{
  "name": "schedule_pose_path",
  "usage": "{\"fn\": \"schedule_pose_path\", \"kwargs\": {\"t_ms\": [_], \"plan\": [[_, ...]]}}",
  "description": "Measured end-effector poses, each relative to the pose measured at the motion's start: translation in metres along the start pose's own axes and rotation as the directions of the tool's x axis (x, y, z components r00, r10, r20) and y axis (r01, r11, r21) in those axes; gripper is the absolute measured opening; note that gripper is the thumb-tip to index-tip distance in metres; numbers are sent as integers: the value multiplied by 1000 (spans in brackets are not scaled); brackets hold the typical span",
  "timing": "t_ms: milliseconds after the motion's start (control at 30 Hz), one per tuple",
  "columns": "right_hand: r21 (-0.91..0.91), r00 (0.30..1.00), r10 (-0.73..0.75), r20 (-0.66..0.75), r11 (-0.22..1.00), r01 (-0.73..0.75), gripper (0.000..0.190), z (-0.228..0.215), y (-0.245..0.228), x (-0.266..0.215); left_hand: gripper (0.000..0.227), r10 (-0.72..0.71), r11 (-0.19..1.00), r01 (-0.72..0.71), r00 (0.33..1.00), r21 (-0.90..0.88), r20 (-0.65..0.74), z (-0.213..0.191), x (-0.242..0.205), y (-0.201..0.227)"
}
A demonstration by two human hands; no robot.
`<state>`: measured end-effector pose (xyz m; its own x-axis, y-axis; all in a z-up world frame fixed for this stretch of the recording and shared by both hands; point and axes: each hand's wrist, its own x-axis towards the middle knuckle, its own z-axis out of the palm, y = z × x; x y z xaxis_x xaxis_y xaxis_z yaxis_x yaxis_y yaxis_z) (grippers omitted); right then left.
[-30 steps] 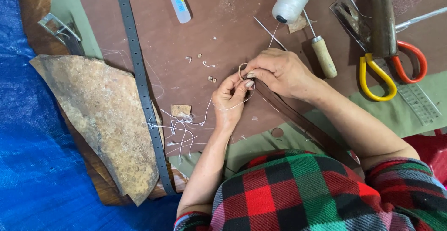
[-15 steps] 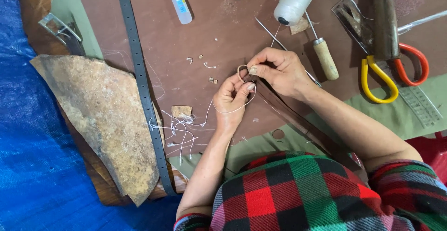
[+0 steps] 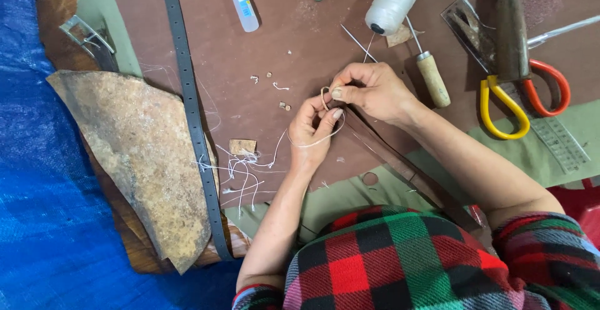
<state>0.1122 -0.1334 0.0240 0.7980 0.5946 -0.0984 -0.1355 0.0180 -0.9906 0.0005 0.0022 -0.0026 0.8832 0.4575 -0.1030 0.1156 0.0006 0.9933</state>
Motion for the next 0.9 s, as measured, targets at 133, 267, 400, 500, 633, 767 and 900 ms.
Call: {"fn": "schedule_pose_path", "kwargs": {"t_ms": [133, 267, 400, 500, 633, 767, 900], "plan": [[-51, 999, -37, -4, 998, 37, 10, -4, 0, 3, 26, 2, 1000, -2, 1000, -25, -1, 5, 12, -18], [44, 1000, -2, -14, 999, 3, 12, -10, -3, 7, 26, 98, 995, -97, 993, -15, 61, 5, 24, -29], [91, 1000, -13, 2, 996, 13, 13, -10, -1, 8, 28, 97, 992, -87, 989, -90, 111, 4, 27, -40], [111, 999, -13, -31, 994, 17, 9, -11, -1, 7, 27, 87, 981, -65, 989, -182, 119, -2, 21, -23], [66, 996, 86, -23, 994, -85, 10, -20, -5, 2, 30, 45, 968, -15, 992, -251, 115, -5, 21, -15], [2, 975, 208, 78, 978, -209, 18, -18, -9, -6, 37, 30, 941, 14, 992, -338, 123, -8, 25, -27], [68, 968, 219, 119, 971, -228, 31, -18, -6, -3, 38, -9, 932, 56, 991, -358, 132, -5, 26, -21]]}}
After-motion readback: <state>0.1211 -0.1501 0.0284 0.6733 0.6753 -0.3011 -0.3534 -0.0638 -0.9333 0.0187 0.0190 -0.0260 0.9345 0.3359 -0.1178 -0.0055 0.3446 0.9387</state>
